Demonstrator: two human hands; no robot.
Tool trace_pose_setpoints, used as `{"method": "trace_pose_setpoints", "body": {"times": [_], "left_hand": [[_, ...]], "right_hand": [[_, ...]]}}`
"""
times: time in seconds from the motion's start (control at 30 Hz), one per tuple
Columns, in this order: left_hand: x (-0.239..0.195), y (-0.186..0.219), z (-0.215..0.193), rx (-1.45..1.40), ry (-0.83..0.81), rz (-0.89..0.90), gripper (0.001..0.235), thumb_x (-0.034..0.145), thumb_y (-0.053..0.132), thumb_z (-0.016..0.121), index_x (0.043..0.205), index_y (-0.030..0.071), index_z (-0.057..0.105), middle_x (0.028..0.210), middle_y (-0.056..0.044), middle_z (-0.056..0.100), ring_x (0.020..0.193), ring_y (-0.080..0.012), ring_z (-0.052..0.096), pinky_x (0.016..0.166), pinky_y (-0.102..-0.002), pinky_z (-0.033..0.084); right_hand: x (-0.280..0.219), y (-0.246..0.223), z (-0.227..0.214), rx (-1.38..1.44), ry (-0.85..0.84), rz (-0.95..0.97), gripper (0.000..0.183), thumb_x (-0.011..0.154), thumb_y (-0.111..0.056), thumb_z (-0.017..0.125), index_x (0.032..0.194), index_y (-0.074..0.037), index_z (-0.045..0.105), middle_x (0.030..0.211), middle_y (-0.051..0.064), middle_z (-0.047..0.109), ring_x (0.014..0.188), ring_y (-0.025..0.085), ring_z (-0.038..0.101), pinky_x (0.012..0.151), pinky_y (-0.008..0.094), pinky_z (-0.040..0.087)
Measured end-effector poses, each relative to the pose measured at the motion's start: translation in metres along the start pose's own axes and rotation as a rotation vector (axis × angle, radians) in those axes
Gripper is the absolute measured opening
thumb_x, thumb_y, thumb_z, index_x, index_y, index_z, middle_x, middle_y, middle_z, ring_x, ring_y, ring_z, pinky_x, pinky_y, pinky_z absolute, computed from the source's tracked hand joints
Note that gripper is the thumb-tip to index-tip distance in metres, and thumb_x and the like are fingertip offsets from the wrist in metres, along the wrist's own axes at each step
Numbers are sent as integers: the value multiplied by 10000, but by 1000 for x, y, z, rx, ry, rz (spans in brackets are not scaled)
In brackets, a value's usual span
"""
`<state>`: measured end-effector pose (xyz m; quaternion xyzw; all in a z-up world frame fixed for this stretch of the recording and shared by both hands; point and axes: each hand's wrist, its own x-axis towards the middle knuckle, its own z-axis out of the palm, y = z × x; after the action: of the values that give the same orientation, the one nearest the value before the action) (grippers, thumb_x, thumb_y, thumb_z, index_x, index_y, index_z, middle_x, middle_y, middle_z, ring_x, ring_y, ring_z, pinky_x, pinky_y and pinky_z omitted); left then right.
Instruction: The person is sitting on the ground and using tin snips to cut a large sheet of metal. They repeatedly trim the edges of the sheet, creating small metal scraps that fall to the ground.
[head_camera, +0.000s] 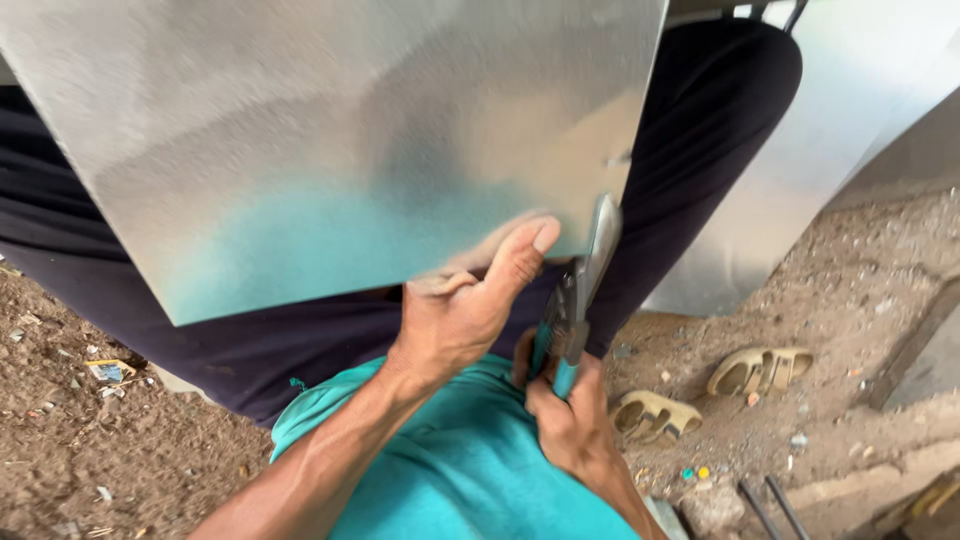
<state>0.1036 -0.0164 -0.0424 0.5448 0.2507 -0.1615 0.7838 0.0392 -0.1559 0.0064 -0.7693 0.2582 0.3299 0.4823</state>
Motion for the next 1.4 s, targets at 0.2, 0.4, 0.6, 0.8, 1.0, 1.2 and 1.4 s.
{"method": "trace_pose_setpoints", "body": {"times": [0.2, 0.4, 0.6, 0.8, 1.0, 1.2, 1.4], "left_hand": [[-5, -1, 7, -10, -27, 30, 267, 969, 226, 745, 1157, 37, 773, 1052, 23, 777, 957, -37, 676, 870, -196, 555], [1, 21, -3, -59, -59, -154, 296, 923, 247, 747, 1131, 39, 774, 1000, 38, 782, 884, -16, 665, 796, -198, 556], [-16, 63, -100, -230, 172, -21, 250, 910, 134, 823, 879, -101, 746, 729, -120, 662, 597, -154, 537, 534, -288, 420], [-36, 64, -72, -299, 419, 339, 326, 817, 189, 873, 1026, 2, 707, 936, -92, 773, 792, -113, 727, 719, -248, 608], [-27, 48, -51, -790, 300, 182, 430, 772, 184, 871, 1070, -48, 665, 928, -119, 746, 768, -194, 752, 683, -326, 652], [-38, 75, -55, -819, 268, 178, 395, 801, 151, 841, 1058, -94, 668, 926, -150, 737, 784, -227, 751, 686, -339, 659], [-60, 55, -91, -73, 453, 580, 434, 876, 91, 772, 1239, -84, 611, 1086, -136, 743, 1017, -172, 703, 923, -269, 561]], "right_hand": [[0, 4, -15, 36, 34, -177, 122, 692, -78, 529, 783, 1, 546, 682, 81, 543, 578, 159, 474, 545, 307, 424], [4, 7, -13, -209, 156, -108, 206, 760, -123, 601, 920, -31, 692, 758, 58, 690, 658, 193, 644, 608, 330, 509], [23, -29, -60, -650, -111, -271, 173, 794, -85, 577, 914, -31, 689, 708, 74, 673, 625, 179, 631, 592, 336, 508], [24, 6, -65, -496, -310, -273, 167, 745, -54, 581, 842, 14, 699, 653, 77, 682, 581, 151, 641, 571, 314, 533], [29, -11, -94, -614, -263, -370, 230, 792, -35, 520, 925, 9, 702, 742, 77, 719, 645, 142, 683, 629, 314, 561], [29, -52, -95, -812, -278, -305, 393, 797, -22, 496, 1161, 12, 643, 972, 133, 702, 704, 229, 610, 669, 387, 531], [39, -95, -79, -862, -485, -180, 712, 570, -113, 487, 1268, -4, 577, 1147, 165, 685, 929, 285, 658, 808, 418, 554]]}}
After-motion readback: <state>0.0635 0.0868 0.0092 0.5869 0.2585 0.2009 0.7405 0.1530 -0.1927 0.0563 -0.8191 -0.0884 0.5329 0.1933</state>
